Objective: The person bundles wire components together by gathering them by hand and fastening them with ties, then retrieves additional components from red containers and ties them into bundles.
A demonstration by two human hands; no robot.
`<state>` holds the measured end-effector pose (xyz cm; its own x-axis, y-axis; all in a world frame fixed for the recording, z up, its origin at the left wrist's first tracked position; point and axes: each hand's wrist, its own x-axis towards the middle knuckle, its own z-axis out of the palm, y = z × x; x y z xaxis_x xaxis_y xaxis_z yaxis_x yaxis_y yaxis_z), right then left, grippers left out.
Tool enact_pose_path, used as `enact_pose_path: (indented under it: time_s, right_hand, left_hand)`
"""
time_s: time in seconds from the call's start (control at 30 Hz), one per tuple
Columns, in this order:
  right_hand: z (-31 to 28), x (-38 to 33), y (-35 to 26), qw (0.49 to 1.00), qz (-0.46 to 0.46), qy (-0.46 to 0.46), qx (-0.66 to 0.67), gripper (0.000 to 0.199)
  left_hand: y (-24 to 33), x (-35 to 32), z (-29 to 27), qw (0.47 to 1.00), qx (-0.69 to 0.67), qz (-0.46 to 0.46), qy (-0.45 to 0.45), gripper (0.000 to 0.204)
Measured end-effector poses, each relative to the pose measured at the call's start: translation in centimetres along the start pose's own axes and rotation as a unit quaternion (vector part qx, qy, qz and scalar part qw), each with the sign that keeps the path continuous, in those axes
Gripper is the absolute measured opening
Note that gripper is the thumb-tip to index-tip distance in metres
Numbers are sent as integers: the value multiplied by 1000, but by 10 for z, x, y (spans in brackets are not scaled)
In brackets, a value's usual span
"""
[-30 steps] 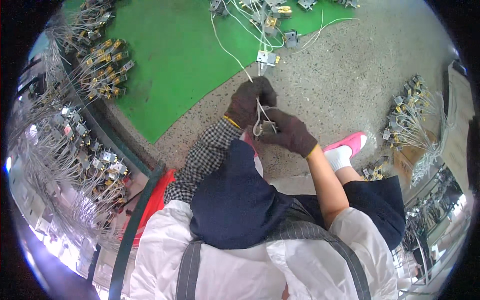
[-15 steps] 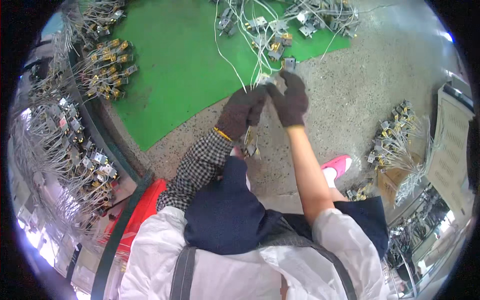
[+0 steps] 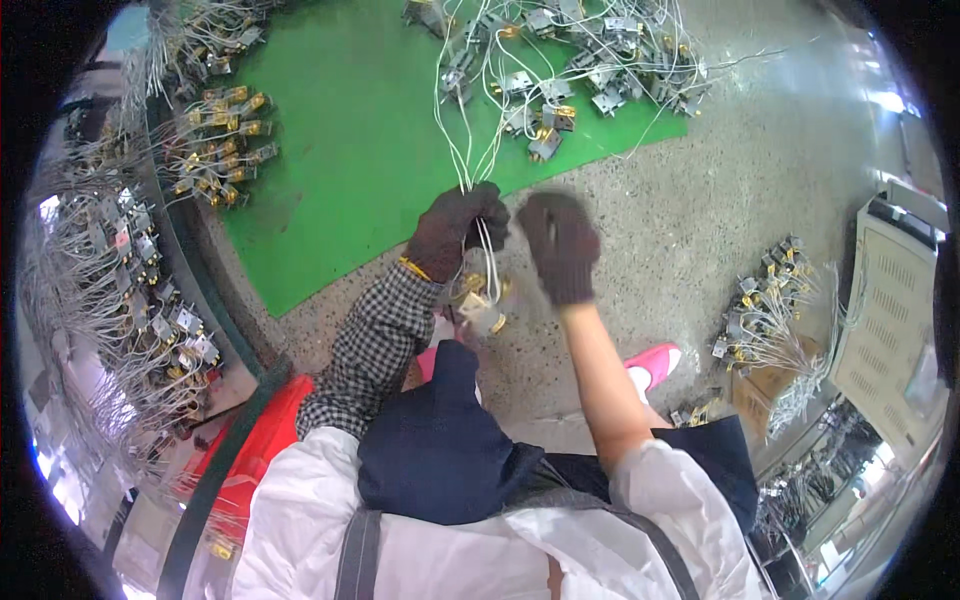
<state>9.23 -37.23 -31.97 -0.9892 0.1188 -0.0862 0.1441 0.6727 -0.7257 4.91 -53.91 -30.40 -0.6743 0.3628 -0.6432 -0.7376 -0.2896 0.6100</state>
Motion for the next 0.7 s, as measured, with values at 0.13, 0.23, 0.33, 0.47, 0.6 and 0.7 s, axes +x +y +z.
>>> enact_pose_path:
  time_s: [0.13, 0.23, 0.33, 0.47, 0.6, 0.7]
  right_hand:
    - [31, 115, 6, 955, -23, 137, -262, 87]
    - [37, 139, 18, 942, -7, 113, -316, 80]
    - [8, 124, -1, 949, -30, 1, -314, 62]
    - [-11, 59, -4, 928, -125, -65, -346, 32]
    - [-34, -4, -62, 964, -151, -79, -205, 27]
    - [-41, -8, -59, 930, -271, -138, -208, 32]
  left_hand:
    - [2, -9, 17, 997, -68, 6, -47, 23]
    - [18, -16, 19, 997, -37, 25, -65, 24]
    - [20, -18, 12, 998, 0, 55, -41, 25]
    - [22, -10, 25, 993, 112, 17, 33, 25]
    - [-5, 7, 21, 974, 213, 74, 8, 19]
    - [-3, -2, 12, 929, 327, 171, -21, 20]
